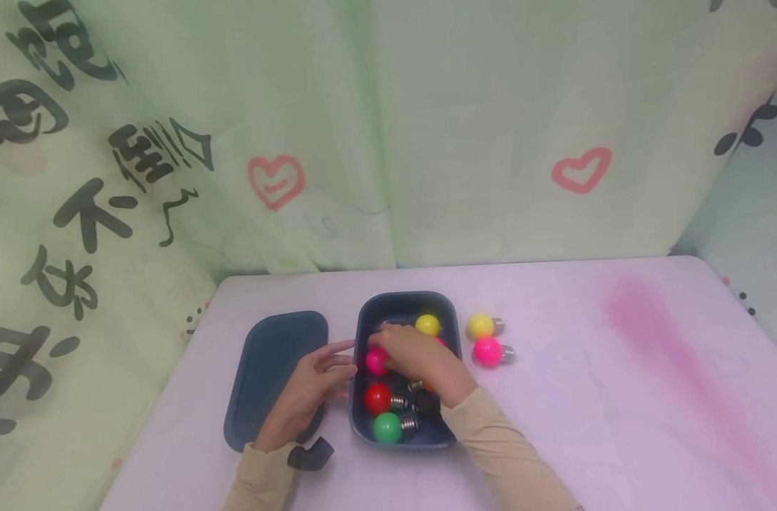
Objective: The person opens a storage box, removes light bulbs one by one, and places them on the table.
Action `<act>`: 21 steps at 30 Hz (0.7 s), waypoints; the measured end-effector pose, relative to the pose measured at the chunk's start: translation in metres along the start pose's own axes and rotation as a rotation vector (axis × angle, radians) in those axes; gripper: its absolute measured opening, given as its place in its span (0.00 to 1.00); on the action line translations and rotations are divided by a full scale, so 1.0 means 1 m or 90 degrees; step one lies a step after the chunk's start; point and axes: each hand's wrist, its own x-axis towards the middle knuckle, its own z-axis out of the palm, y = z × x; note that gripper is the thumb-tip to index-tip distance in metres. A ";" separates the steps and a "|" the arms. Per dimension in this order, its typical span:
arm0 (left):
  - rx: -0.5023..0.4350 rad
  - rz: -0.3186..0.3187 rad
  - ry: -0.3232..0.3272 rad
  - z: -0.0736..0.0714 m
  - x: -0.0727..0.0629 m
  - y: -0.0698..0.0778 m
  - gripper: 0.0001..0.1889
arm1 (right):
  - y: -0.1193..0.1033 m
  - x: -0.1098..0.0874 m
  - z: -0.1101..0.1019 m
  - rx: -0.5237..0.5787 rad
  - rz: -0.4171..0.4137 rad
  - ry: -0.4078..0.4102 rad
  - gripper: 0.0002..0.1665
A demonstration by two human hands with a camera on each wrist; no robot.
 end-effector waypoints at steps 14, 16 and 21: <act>-0.001 0.000 -0.003 0.000 -0.001 0.000 0.27 | 0.002 -0.001 0.003 0.001 0.001 -0.003 0.23; -0.004 0.000 -0.004 0.000 -0.001 0.000 0.26 | 0.001 -0.002 0.002 -0.005 -0.004 0.001 0.22; -0.013 -0.001 -0.004 -0.001 -0.001 0.001 0.26 | 0.000 -0.009 -0.002 -0.005 -0.013 0.022 0.23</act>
